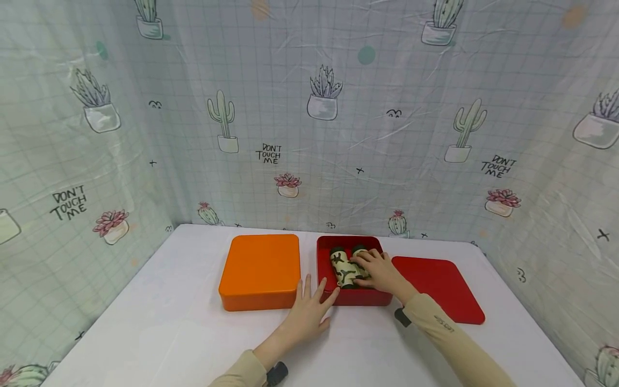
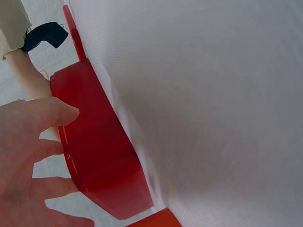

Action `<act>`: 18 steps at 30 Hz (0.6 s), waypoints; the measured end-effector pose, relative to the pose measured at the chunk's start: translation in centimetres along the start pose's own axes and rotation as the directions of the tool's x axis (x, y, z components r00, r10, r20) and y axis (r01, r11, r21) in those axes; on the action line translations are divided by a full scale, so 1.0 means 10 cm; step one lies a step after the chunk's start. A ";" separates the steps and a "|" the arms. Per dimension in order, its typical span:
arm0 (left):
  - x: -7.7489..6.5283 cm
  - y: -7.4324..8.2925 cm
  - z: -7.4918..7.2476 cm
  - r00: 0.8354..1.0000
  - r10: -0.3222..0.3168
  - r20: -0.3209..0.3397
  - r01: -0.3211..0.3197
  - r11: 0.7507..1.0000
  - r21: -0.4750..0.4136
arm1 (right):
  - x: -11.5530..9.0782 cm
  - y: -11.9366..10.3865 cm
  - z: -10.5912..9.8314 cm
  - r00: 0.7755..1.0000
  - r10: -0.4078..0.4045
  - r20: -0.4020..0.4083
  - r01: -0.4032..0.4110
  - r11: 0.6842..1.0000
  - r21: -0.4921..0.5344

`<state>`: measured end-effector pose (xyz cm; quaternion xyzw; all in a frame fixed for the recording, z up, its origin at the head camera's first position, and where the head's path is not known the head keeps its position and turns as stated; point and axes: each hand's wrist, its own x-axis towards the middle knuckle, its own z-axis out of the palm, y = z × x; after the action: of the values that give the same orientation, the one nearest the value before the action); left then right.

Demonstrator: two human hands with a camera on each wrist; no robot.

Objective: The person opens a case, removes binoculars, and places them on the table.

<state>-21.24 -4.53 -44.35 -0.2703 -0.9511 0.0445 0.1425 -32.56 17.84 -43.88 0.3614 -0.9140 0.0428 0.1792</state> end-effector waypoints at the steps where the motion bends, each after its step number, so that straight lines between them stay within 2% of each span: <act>1: 0.00 0.00 0.00 1.000 0.000 0.000 0.000 1.000 0.000 | 0.00 0.00 0.00 1.000 0.002 0.006 -0.002 1.000 -0.006; 12: 0.03 0.01 -0.03 1.000 -0.009 0.005 0.009 1.000 0.007 | 0.04 0.05 0.05 0.993 0.055 0.108 -0.058 0.998 0.027; 18: 0.05 0.02 -0.04 1.000 -0.016 0.014 0.016 1.000 0.010 | 0.07 0.06 0.06 0.990 0.073 0.117 -0.079 0.996 0.048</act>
<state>-21.45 -4.07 -43.89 -0.2619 -0.9539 0.0498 0.1376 -33.58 17.73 -44.14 0.3327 -0.9345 0.0527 0.1150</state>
